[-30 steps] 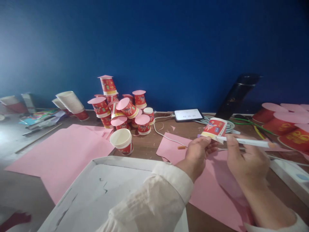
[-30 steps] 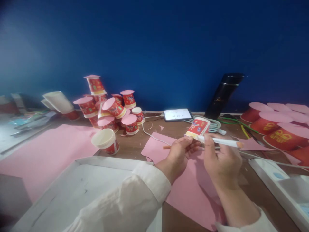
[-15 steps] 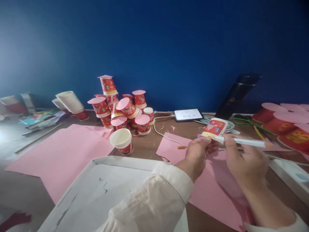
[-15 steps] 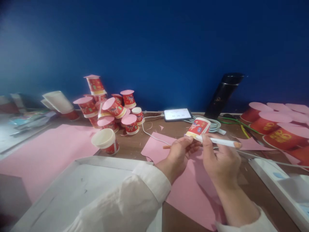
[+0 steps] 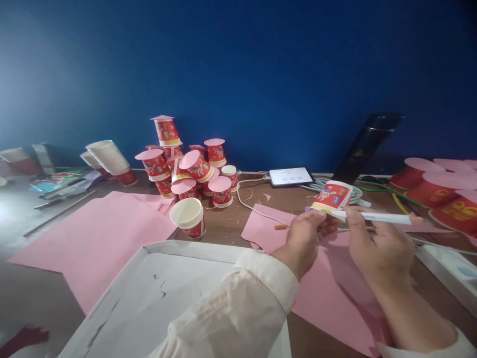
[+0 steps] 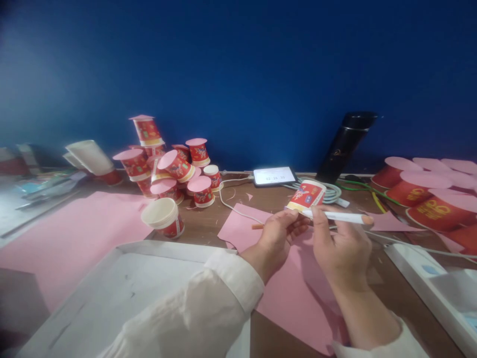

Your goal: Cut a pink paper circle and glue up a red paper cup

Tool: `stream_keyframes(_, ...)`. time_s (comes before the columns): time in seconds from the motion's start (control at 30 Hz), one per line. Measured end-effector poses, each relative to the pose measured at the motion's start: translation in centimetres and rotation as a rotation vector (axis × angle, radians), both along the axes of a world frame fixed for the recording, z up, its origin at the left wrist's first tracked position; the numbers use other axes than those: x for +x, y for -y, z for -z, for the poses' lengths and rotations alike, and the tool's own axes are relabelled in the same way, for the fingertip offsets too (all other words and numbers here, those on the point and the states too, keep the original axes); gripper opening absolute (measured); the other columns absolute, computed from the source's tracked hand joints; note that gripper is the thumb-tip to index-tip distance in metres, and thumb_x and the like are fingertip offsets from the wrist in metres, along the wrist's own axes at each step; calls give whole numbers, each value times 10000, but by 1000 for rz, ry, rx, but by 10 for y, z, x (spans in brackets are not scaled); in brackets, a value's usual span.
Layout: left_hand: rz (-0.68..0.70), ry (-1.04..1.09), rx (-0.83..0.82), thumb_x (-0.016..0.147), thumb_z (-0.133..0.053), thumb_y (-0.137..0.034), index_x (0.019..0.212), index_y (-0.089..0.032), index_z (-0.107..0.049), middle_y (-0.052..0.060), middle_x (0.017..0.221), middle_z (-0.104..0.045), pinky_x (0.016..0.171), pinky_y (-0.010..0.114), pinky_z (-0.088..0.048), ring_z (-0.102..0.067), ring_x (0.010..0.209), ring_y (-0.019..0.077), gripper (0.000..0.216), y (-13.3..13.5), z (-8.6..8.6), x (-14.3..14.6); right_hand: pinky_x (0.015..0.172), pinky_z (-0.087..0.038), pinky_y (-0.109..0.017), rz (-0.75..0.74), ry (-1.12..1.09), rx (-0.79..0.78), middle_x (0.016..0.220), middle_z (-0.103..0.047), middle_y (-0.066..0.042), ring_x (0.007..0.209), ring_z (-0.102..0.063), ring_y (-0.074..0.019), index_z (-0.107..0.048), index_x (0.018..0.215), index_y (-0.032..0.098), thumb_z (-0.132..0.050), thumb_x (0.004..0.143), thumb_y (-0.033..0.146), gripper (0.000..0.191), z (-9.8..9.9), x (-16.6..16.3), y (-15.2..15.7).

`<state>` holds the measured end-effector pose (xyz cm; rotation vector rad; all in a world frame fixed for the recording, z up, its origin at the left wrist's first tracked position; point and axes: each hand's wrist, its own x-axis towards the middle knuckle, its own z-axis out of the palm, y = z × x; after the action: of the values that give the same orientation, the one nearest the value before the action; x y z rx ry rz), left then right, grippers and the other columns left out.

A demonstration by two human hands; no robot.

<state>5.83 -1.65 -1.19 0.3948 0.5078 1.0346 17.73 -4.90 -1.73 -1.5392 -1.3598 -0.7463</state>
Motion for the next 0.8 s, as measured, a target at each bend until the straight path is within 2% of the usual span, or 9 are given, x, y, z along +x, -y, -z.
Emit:
stream_keyframes(0.3, -2, -10, 7, 804, -753, -222, 779, -119, -740, 83, 766, -713, 837, 313, -524, -678, 755, 173, 106, -1, 2, 1, 813, -560, -383, -5, -43, -24, 905, -830, -138, 910, -782, -300, -815, 969, 172, -517, 1014, 542, 477, -2, -1, 2)
stream_keyframes(0.47, -3, 3, 2, 787, -763, -211, 771, -120, -728, 77, 753, -702, 817, 298, -529, -674, 743, 166, 99, 0, 2, 0, 772, -564, -367, -12, 14, 5, 878, -826, -130, 866, -785, -292, -812, 950, 172, -528, 1016, 519, 453, -1, -1, 0)
stream_keyframes(0.57, -8, 8, 7, 792, -744, -198, 770, -119, -732, 78, 760, -706, 811, 292, -529, -674, 743, 162, 83, 0, 2, 0, 796, -567, -363, -18, -3, -7, 921, -831, -136, 916, -790, -292, -810, 973, 168, -520, 1023, 497, 441, -1, -3, 0)
stream_keyframes(0.8, -9, 4, -15, 805, -720, -165, 760, -118, -724, 79, 761, -701, 816, 295, -532, -668, 734, 156, 65, -2, 4, 2, 769, -568, -401, -21, -68, -72, 909, -824, -158, 892, -787, -322, -805, 945, 170, -470, 1008, 582, 534, -2, -4, 1)
